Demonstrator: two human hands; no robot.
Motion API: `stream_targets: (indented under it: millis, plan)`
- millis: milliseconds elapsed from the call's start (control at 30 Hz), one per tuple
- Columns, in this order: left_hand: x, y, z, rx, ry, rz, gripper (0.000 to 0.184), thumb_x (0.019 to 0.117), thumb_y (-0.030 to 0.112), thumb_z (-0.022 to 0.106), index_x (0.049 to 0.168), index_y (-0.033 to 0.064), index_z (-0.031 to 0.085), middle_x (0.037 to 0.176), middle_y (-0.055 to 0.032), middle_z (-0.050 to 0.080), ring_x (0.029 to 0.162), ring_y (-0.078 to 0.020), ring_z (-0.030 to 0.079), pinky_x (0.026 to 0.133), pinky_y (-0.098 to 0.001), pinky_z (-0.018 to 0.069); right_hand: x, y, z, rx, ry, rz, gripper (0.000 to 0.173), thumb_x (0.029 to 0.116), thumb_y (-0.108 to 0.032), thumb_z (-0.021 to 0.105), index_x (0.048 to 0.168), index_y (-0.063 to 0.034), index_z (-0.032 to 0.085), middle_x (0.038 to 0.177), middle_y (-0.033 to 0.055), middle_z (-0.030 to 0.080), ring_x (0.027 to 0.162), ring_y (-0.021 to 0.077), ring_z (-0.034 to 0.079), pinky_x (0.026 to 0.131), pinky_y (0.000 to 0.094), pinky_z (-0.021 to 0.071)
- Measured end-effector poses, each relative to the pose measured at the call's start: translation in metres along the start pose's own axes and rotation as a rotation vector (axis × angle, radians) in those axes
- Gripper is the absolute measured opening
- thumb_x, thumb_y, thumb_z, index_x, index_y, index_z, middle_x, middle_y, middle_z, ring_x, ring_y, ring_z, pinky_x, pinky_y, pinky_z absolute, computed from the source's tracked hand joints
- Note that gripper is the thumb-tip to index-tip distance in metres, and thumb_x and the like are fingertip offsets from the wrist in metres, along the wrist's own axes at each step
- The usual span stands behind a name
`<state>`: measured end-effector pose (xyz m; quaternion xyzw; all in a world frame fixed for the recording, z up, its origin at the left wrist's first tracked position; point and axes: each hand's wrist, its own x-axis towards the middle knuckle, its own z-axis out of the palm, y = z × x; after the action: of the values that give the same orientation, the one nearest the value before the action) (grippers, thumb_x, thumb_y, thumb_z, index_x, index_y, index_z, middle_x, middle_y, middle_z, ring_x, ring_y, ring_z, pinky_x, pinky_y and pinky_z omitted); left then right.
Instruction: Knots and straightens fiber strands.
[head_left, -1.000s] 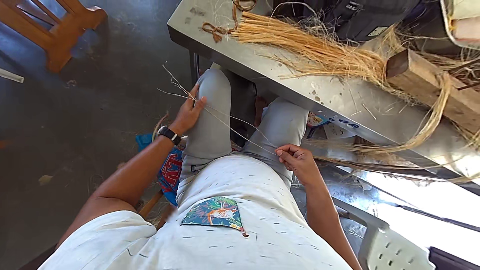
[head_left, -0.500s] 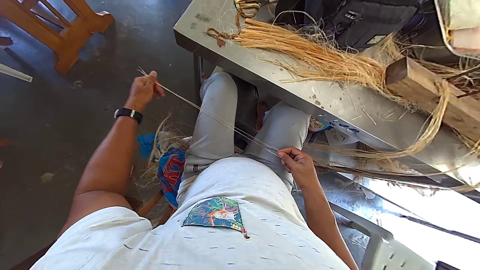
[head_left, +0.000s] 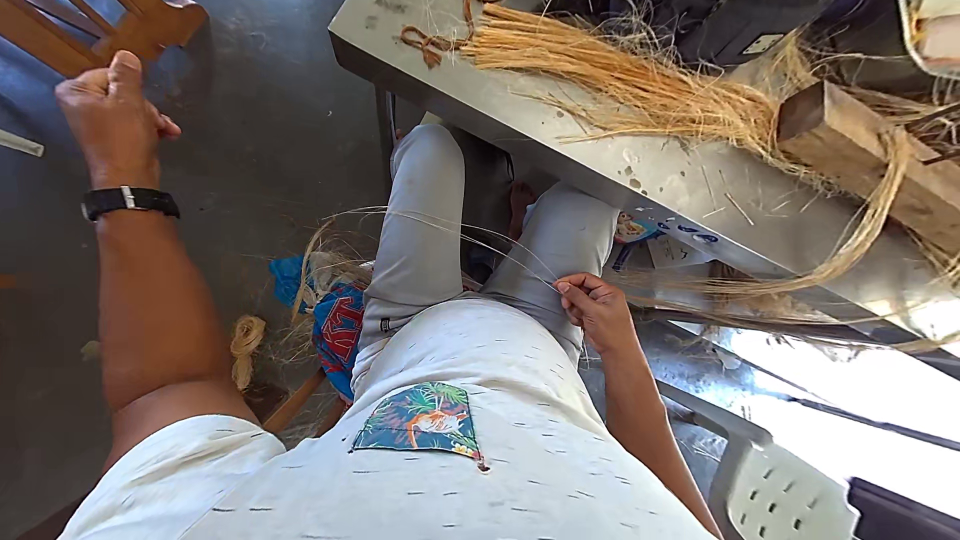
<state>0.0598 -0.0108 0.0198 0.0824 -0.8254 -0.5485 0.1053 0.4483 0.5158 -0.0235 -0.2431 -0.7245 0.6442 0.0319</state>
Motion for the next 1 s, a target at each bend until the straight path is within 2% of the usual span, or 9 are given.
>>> stream_targets:
  millis: [67,133,300,400,467,533,633,867,1000]
  plan:
    - [-0.013,0.023,-0.003,0.133,-0.196,0.014,0.033,0.1022,0.042,0.058,0.114,0.0107,0.06,0.086,0.0011,0.062,0.071,-0.0085,0.065,0.069,-0.0314,0.0589,0.001,-0.004,0.001,-0.005,-0.001,0.015,0.01,0.0996,-0.009,0.064,0.099,-0.0016,0.071,0.067,-0.001,0.062,0.045,0.0026,0.045,0.042,0.0174,0.0372]
    - [-0.029,0.054,0.007,0.231,-0.541,0.065,0.047,0.1022,0.031,0.061,0.144,0.0126,0.047,0.117,-0.0118,0.064,0.092,-0.0185,0.07,0.081,-0.0398,0.0603,0.001,-0.007,0.002,-0.022,-0.001,0.02,0.01,0.0998,-0.009,0.064,0.1,-0.0022,0.071,0.068,-0.0002,0.063,0.047,0.0036,0.046,0.043,0.0177,0.0381]
    - [-0.115,0.122,0.099,0.207,-1.157,0.556,0.034,0.1018,0.03,0.059,0.13,0.0124,0.065,0.12,-0.0059,0.07,0.106,-0.0171,0.07,0.093,-0.0409,0.0603,0.002,-0.019,0.009,-0.075,-0.035,-0.058,0.01,0.1012,-0.015,0.064,0.103,-0.0084,0.071,0.069,-0.0004,0.062,0.049,0.0052,0.047,0.045,0.0198,0.0406]
    - [-0.174,0.128,0.172,0.213,-1.346,0.72,0.052,0.1005,0.041,0.063,0.144,0.0128,0.058,0.133,-0.0102,0.066,0.121,-0.0243,0.064,0.105,-0.0511,0.0516,0.0,-0.036,0.016,-0.109,-0.045,-0.13,0.01,0.1016,-0.016,0.063,0.104,-0.0101,0.071,0.069,0.0,0.061,0.048,0.0056,0.048,0.043,0.0193,0.0399]
    - [-0.202,0.123,0.208,0.241,-1.449,0.751,0.055,0.1017,0.043,0.061,0.147,0.0117,0.054,0.129,-0.0114,0.067,0.118,-0.0261,0.065,0.104,-0.0532,0.0506,0.0,-0.045,0.02,-0.121,-0.047,-0.163,0.01,0.1022,-0.015,0.063,0.104,-0.0088,0.071,0.072,0.0009,0.062,0.05,0.0059,0.05,0.043,0.0185,0.0405]
    - [-0.22,0.117,0.226,0.22,-1.479,0.765,0.038,0.1055,0.037,0.056,0.131,0.0104,0.066,0.101,-0.0067,0.072,0.091,-0.0186,0.07,0.085,-0.0449,0.059,0.006,-0.049,0.02,-0.099,-0.055,-0.2,0.01,0.1015,-0.011,0.063,0.103,-0.0044,0.071,0.073,0.0005,0.064,0.054,0.0048,0.052,0.047,0.0186,0.0424]
    - [-0.225,0.11,0.224,0.136,-1.422,0.787,0.037,0.1103,0.031,0.044,0.099,0.0094,0.072,0.072,-0.0005,0.062,0.061,-0.0114,0.058,0.06,-0.034,0.0514,0.012,-0.046,0.016,-0.032,-0.09,-0.226,0.012,0.1008,-0.01,0.064,0.101,-0.0011,0.071,0.071,-0.0007,0.064,0.054,0.0031,0.052,0.048,0.0185,0.0418]
    - [-0.216,0.1,0.198,0.365,-1.138,0.981,0.042,0.1104,0.036,0.043,0.082,0.0108,0.06,0.065,-0.0045,0.053,0.054,-0.0205,0.053,0.048,-0.0421,0.0434,0.016,-0.032,0.008,0.469,-0.425,-0.021,0.014,0.1035,-0.009,0.056,0.101,-0.0037,0.069,0.073,-0.0015,0.061,0.049,0.0004,0.044,0.043,0.0157,0.0354]
    - [-0.191,0.088,0.196,0.538,-0.912,1.005,0.05,0.1114,0.041,0.039,0.081,0.0056,0.057,0.066,-0.013,0.053,0.058,-0.0322,0.056,0.049,-0.052,0.0437,0.012,-0.029,-0.011,0.494,-0.48,0.094,0.022,0.1081,-0.015,0.049,0.102,-0.0055,0.068,0.069,-0.0046,0.057,0.046,-0.0012,0.042,0.042,0.0142,0.0356]
